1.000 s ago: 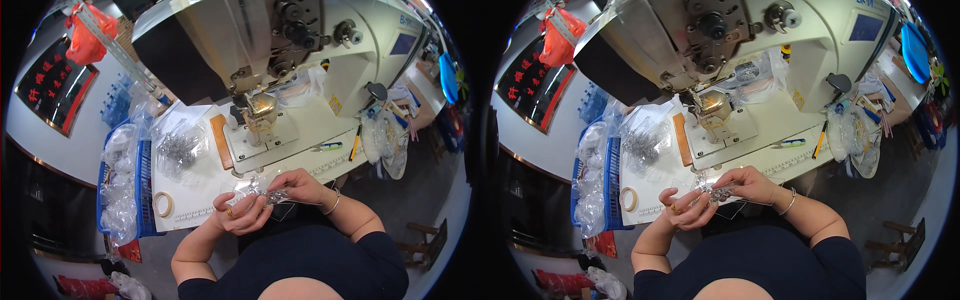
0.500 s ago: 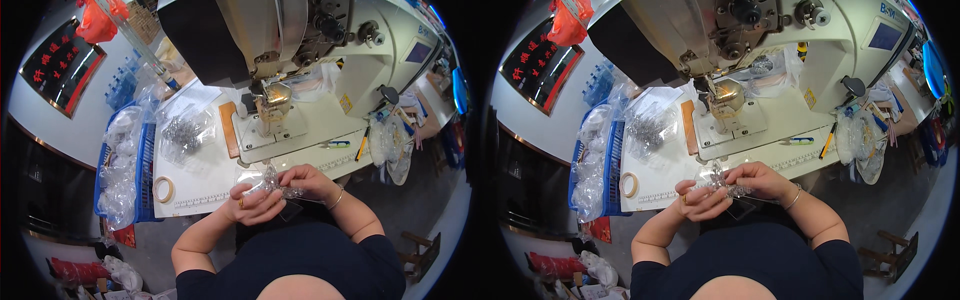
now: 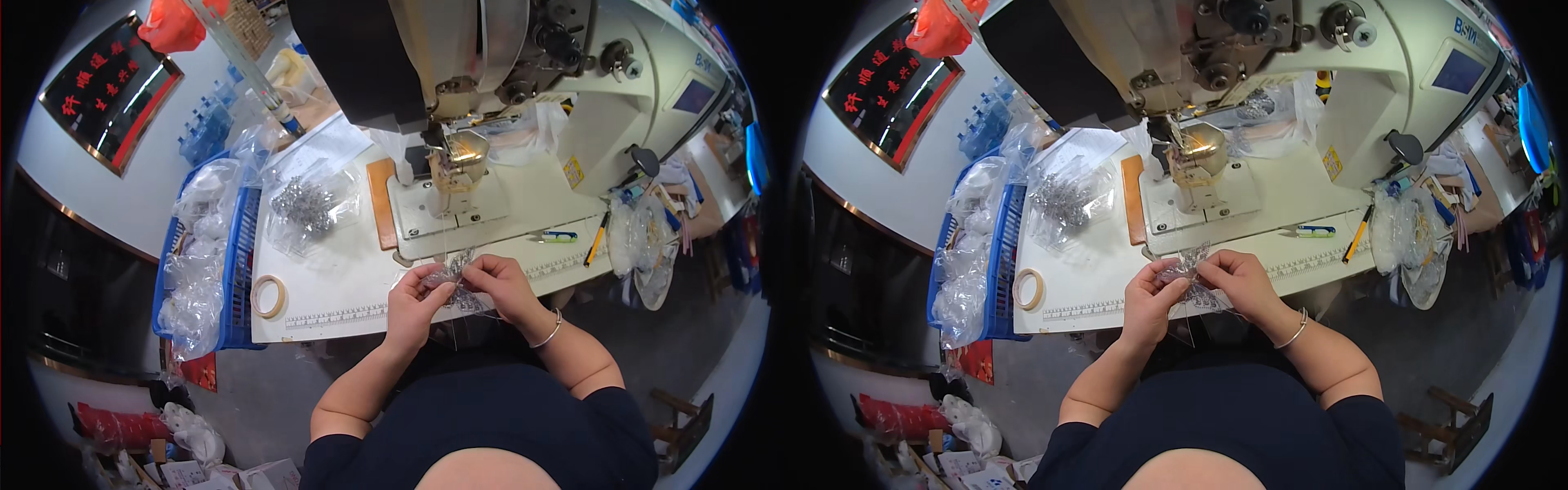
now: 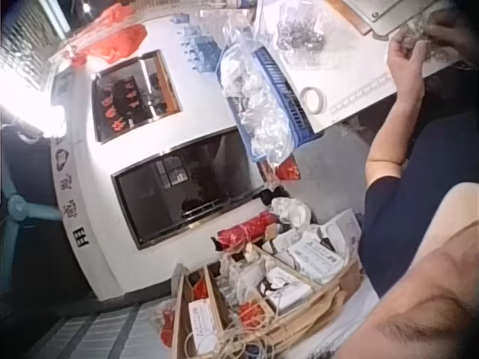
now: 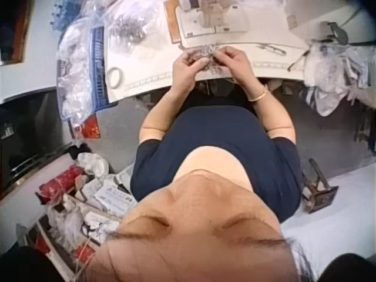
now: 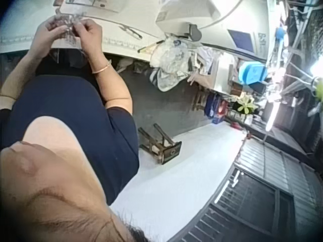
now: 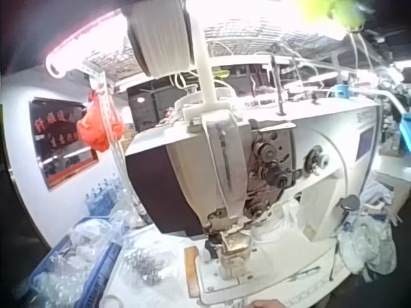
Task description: The person sits at a sewing machine in a workshop and sews small, silver, star-shaped decorations onto clear plastic sheets. They handle the items one at a time, positioning them under the needle, stitching them, and then moving the finished pieces aside.
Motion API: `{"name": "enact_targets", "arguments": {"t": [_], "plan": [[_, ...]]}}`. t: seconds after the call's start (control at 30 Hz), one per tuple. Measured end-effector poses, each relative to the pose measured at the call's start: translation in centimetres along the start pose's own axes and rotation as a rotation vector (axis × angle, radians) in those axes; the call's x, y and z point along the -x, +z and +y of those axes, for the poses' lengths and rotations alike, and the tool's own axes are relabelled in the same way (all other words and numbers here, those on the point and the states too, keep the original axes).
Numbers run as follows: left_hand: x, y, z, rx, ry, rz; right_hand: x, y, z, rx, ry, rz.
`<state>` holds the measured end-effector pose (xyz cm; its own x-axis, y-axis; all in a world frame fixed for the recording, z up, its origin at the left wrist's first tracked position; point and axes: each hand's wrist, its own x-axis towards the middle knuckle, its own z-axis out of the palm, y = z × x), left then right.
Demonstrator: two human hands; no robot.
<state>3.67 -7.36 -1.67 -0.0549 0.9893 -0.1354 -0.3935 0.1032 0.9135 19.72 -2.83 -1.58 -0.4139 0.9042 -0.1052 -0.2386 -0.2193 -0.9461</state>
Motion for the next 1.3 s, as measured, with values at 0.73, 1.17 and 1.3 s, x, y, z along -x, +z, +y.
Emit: {"name": "enact_targets", "arguments": {"t": [0.73,1.17,1.3], "plan": [[0.9,-0.8,-0.7,-0.017,0.041,0.000,2.0,1.1,-0.5,0.548,-0.350,0.118],[0.2,-0.9,-1.9,0.100,-0.046,0.085,0.9,1.1,0.8,0.648,-0.220,0.113],[0.2,-1.0,-1.8,0.126,-0.070,0.087,0.8,1.2,1.1,0.738,-0.351,0.128]]}}
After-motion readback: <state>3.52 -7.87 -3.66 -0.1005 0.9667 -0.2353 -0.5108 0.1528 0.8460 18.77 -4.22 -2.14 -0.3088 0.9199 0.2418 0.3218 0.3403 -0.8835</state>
